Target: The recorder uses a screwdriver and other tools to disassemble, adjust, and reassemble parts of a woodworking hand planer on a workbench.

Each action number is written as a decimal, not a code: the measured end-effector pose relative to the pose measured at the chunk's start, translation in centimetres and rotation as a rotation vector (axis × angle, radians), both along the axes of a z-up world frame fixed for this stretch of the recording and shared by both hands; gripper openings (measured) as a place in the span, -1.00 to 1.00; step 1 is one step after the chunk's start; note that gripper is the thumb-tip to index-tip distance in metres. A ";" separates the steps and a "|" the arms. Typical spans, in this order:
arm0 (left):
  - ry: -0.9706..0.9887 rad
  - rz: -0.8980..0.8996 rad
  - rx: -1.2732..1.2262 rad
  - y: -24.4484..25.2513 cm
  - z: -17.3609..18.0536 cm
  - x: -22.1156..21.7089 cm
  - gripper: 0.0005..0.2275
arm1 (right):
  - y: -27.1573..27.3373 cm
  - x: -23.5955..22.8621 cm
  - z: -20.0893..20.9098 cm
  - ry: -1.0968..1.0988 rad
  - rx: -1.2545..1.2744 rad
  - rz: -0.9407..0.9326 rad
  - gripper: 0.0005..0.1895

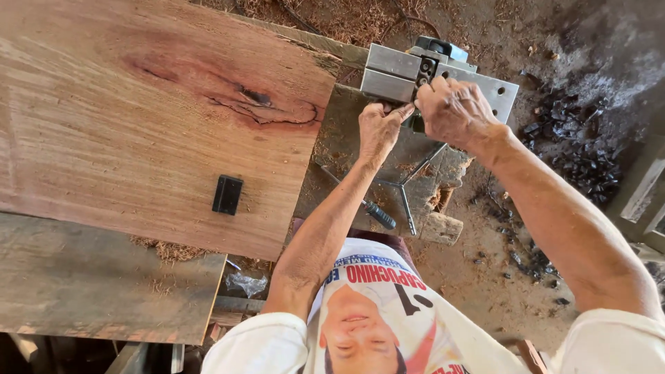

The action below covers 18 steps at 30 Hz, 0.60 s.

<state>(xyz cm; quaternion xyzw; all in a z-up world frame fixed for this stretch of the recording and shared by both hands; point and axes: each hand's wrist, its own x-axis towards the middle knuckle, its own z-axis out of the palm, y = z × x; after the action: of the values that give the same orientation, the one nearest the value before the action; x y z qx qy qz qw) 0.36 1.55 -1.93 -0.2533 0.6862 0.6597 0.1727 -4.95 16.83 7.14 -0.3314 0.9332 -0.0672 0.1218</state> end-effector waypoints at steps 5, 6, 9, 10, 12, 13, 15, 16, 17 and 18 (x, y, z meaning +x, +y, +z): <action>-0.030 0.011 0.051 0.0 0.2 -0.1 -0.73 | 0.4 -0.7 -1.7 0.077 0.019 0.141 -0.81; -0.033 0.010 0.051 0.1 0.0 0.0 -0.73 | 0.2 -0.6 -1.9 0.073 0.019 0.139 -0.81; -0.027 -0.015 -0.036 0.3 -0.5 0.3 -0.72 | -0.5 -0.3 -2.0 0.066 0.241 0.211 -0.81; -0.032 -0.002 -0.044 0.4 -0.5 0.5 -0.71 | -0.8 -0.1 -1.7 -0.026 0.217 0.102 -0.75; -0.027 0.008 -0.053 0.4 -0.5 0.3 -0.71 | -1.6 0.0 -1.3 -0.107 0.192 -0.010 -0.70; -0.005 0.014 -0.051 0.5 -0.4 0.4 -0.71 | -1.8 0.4 -1.1 -0.179 0.135 -0.163 -0.69; 0.021 0.014 -0.044 0.5 -0.1 0.5 -0.71 | -1.6 1.0 -0.9 -0.244 0.080 -0.321 -0.68; 0.069 0.027 -0.014 0.4 0.0 0.3 -0.71 | -1.3 1.2 -1.0 -0.281 0.074 -0.353 -0.64; 0.111 0.043 0.010 -0.1 0.2 0.5 -0.71 | -1.2 1.7 -1.2 -0.325 0.063 -0.380 -0.59; 0.109 0.040 0.008 0.1 0.0 0.4 -0.71 | -0.9 1.9 -1.2 -0.327 0.061 -0.383 -0.59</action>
<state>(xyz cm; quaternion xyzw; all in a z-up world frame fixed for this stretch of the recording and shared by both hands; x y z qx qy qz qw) 0.74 1.61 -1.93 -0.2298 0.6866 0.6787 0.1227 -3.05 15.98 5.89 -0.1296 0.9484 -0.1133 0.2661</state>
